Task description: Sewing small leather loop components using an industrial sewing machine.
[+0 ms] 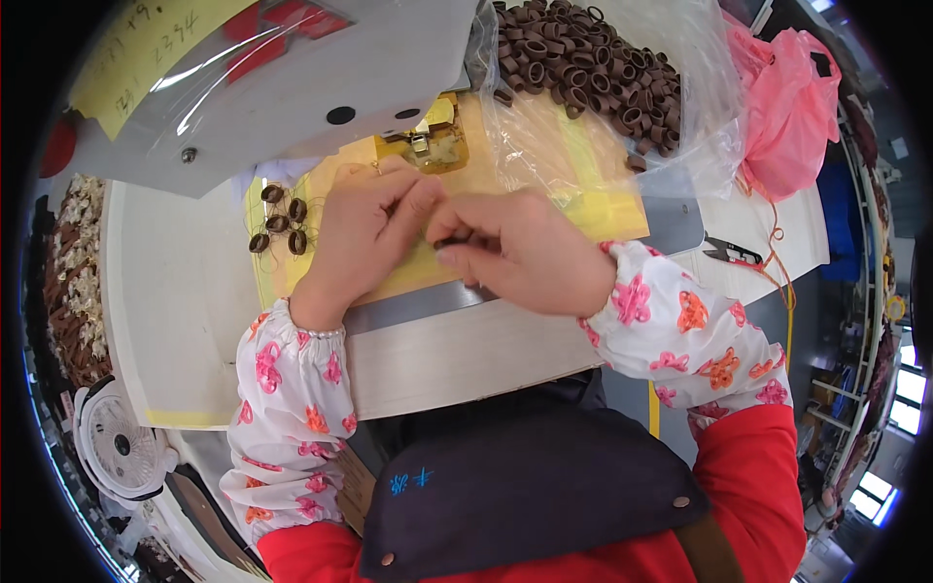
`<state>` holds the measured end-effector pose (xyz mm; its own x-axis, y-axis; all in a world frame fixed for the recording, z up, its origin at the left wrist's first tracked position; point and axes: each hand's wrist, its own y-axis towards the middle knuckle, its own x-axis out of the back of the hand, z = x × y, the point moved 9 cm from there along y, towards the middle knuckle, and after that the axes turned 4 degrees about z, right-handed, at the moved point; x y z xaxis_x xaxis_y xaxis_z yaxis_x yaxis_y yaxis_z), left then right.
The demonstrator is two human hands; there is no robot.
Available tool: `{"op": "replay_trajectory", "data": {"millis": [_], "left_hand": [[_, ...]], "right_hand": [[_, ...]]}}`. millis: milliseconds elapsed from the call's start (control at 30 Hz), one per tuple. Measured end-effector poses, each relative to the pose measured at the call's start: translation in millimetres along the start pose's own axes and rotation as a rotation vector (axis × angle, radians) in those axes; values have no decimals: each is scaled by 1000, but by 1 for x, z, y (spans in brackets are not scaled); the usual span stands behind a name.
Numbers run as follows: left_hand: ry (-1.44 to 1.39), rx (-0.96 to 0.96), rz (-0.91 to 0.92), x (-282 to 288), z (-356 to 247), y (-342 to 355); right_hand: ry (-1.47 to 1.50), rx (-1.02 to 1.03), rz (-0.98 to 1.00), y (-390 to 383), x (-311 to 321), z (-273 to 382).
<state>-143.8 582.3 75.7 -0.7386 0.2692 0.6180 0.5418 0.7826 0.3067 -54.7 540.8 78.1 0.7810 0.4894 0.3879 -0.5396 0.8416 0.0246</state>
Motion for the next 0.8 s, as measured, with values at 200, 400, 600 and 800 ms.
{"op": "replay_trajectory", "data": {"millis": [200,400,600,800], "left_hand": [[-49,287,-48,7,24,-1],[45,201,-109,15,24,3],[-94,542,-131,9,52,-1],[-41,620,-152,11,58,-2]], "right_hand": [[308,-277,48,44,27,-47],[105,-356,47,55,27,-45],[-399,290,-381,45,44,-13],[-463,259,-448,45,48,-15]]}}
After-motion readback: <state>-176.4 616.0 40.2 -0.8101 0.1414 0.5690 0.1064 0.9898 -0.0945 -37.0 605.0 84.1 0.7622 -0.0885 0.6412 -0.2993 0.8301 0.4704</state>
